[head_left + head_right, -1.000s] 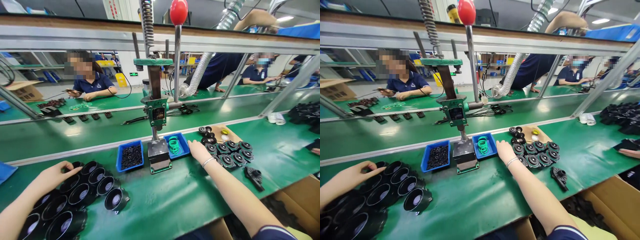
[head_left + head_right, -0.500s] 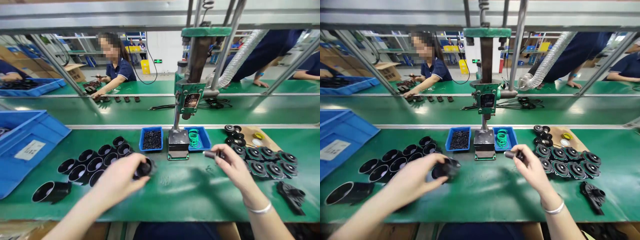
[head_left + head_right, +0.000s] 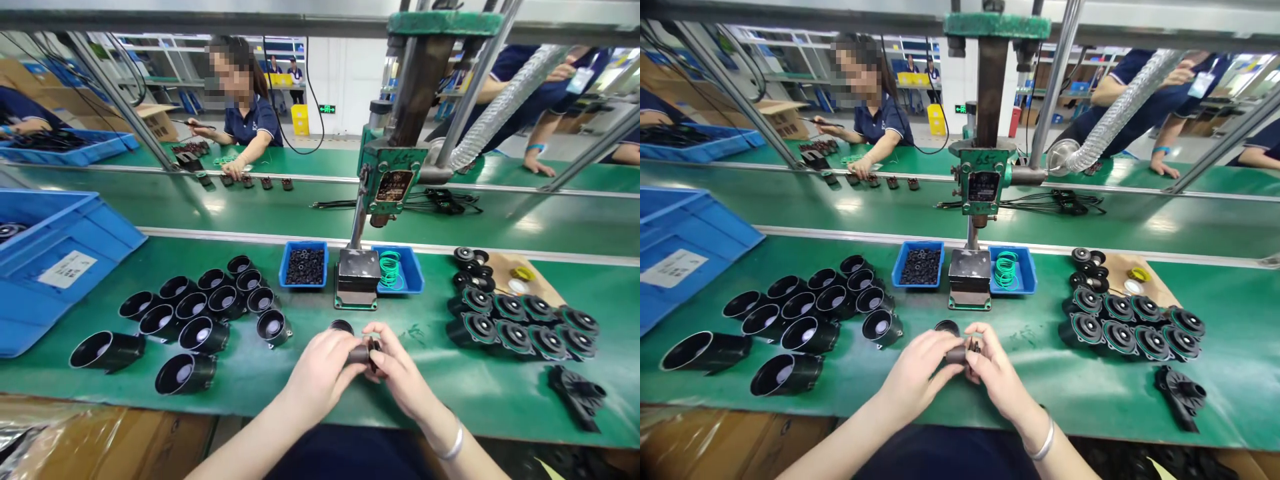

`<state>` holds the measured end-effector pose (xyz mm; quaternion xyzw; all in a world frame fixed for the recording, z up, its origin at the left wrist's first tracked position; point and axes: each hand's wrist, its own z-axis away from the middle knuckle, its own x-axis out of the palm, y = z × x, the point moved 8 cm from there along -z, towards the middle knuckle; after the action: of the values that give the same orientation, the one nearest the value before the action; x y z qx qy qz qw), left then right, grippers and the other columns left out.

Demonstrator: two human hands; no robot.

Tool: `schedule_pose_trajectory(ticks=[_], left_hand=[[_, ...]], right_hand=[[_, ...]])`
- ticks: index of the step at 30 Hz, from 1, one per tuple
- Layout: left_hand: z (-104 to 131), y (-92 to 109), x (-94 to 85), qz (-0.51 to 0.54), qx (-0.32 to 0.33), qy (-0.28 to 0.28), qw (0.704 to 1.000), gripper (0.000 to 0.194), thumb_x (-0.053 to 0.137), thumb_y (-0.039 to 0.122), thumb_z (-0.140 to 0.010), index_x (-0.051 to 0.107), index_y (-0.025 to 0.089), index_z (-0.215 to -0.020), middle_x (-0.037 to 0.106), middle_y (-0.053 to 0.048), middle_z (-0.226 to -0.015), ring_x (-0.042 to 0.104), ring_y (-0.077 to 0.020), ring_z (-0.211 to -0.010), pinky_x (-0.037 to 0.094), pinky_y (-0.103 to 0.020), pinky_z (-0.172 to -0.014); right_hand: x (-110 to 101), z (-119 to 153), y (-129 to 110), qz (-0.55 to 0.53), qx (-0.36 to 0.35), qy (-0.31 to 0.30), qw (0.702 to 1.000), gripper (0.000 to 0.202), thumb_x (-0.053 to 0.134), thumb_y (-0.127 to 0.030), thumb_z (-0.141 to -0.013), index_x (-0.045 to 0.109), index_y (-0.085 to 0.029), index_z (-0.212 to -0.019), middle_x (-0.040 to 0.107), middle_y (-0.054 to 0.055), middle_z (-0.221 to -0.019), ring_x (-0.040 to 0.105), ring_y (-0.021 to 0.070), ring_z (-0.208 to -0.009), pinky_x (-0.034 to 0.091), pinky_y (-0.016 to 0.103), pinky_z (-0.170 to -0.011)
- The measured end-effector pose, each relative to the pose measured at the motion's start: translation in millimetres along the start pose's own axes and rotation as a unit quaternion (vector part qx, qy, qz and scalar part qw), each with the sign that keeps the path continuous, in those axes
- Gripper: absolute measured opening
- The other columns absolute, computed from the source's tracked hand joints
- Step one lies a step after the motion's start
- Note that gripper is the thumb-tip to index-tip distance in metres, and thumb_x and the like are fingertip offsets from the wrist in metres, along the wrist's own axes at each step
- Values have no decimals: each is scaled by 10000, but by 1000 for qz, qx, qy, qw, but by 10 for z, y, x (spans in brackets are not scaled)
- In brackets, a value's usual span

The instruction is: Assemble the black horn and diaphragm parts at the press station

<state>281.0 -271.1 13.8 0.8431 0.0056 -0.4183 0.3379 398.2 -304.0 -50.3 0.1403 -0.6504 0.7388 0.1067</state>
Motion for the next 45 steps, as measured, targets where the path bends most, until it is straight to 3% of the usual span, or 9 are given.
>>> schedule_pose_trajectory(ticks=[7, 13, 22, 25, 28, 31, 37, 41, 45], left_hand=[[-79, -79, -173, 48, -37, 40, 997, 155, 596, 281, -935, 616, 196, -1064, 714, -41, -936, 667, -182, -840, 537, -289, -771], [-73, -137, -211, 62, -58, 26, 996, 164, 607, 297, -929, 643, 209, -1063, 732, -48, -954, 686, -190, -861, 546, -300, -794], [-32, -154, -108, 21, -68, 28, 997, 192, 532, 265, -957, 645, 188, -1092, 726, -77, -896, 681, -210, -797, 549, -308, -739], [-154, -182, -178, 18, -22, -15, 999, 240, 543, 345, -956, 656, 185, -1095, 732, -78, -903, 690, -206, -803, 557, -296, -742], [-477, -488, -436, -40, -20, -44, 998, 256, 526, 350, -965, 679, 180, -1081, 728, -100, -1058, 682, -218, -986, 539, -331, -905], [-864, -1143, -638, -184, -149, -81, 968, 235, 489, 192, -967, 679, 150, -1099, 692, -130, -1174, 641, -246, -1118, 476, -410, -1028], [-1294, -1809, -345, -211, -211, -185, 936, 225, 632, 293, -922, 641, 135, -1081, 671, -83, -1091, 663, -204, -961, 562, -410, -856], [-1395, -1721, -442, -188, -234, -164, 940, 178, 639, 268, -907, 661, 139, -1027, 680, -86, -1046, 660, -215, -953, 543, -409, -868], [-1218, -1180, -718, -128, -217, -74, 965, 179, 580, 188, -892, 695, 176, -1029, 706, -85, -1062, 649, -231, -1025, 491, -375, -944]], right_hand=[[-13, 40, -296, 156, -123, 11, 980, 300, 512, -391, -958, 413, -262, -1210, 445, 65, -1123, 497, 170, -958, 468, 305, -865], [105, -38, -435, 207, -166, -27, 964, 300, 558, -116, -853, 430, -263, -1081, 418, 35, -1050, 502, 154, -972, 480, 286, -888], [157, -185, -520, 308, -198, -58, 929, 350, 517, -27, -741, 454, -247, -1005, 463, 48, -1046, 507, 172, -961, 479, 277, -809], [123, -232, -546, 339, -206, -68, 915, 328, 530, -15, -716, 469, -241, -945, 477, 36, -987, 501, 166, -910, 456, 268, -782], [-31, -286, -576, 324, -232, -29, 917, 283, 543, -30, -723, 472, -238, -902, 474, 32, -963, 501, 164, -901, 448, 255, -770], [-227, -337, -527, 270, -235, 18, 933, 228, 559, -76, -759, 484, -238, -900, 474, 36, -976, 514, 159, -900, 464, 239, -767], [-394, -364, -425, 219, -224, 52, 948, 168, 607, -150, -783, 506, -227, -893, 485, 46, -972, 514, 155, -871, 476, 219, -743], [-444, -380, -427, 195, -218, 67, 954, 162, 626, -212, -802, 494, -225, -895, 474, 40, -943, 503, 151, -834, 469, 231, -732], [-531, -408, -408, 156, -196, 86, 964, 227, 669, -318, -809, 484, -224, -902, 478, 39, -945, 493, 148, -804, 465, 230, -696]])
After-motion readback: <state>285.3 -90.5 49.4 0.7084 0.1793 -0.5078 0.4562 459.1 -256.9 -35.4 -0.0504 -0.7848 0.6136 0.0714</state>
